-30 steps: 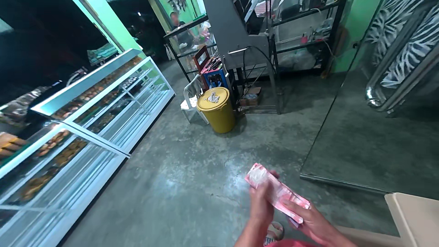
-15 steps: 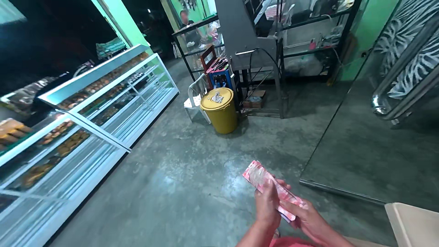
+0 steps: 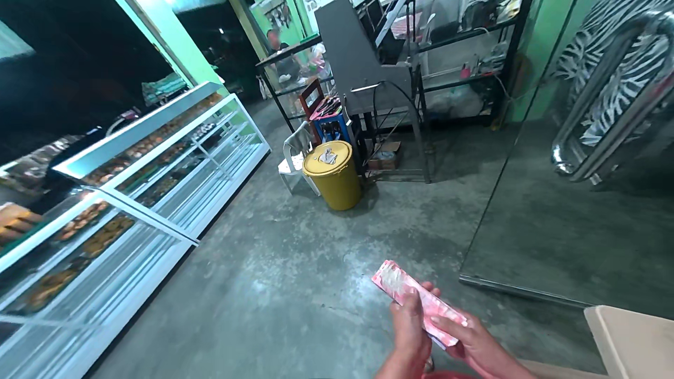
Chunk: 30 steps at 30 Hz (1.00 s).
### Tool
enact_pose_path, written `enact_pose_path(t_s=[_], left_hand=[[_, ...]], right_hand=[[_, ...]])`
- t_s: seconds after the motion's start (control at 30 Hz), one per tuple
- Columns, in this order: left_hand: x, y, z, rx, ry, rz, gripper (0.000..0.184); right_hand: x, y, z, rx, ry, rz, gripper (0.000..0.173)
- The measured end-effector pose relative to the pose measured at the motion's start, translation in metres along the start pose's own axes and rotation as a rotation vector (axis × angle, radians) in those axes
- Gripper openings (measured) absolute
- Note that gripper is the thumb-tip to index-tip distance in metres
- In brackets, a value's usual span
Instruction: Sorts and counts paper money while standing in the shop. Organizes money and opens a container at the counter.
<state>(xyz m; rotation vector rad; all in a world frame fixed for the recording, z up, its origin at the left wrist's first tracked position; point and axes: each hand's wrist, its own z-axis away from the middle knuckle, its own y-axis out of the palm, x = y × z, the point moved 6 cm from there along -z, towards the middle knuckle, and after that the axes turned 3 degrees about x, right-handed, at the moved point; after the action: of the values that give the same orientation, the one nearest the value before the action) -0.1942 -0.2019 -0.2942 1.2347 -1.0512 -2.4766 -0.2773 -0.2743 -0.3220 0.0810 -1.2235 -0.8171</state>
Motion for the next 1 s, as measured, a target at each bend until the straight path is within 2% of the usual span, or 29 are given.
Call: enact_pose_path(t_s=[0.3, 1.0], left_hand=[[0.008, -0.017, 0.001, -0.094, -0.054, -0.027, 0.02], [-0.003, -0.022, -0.013, -0.095, -0.06, 0.035, 0.017]], right_hand=[[-0.006, -0.001, 0.003, -0.026, 0.039, 0.086, 0.017], [-0.009, 0.007, -0.011, -0.027, 0.048, 0.101, 0.015]])
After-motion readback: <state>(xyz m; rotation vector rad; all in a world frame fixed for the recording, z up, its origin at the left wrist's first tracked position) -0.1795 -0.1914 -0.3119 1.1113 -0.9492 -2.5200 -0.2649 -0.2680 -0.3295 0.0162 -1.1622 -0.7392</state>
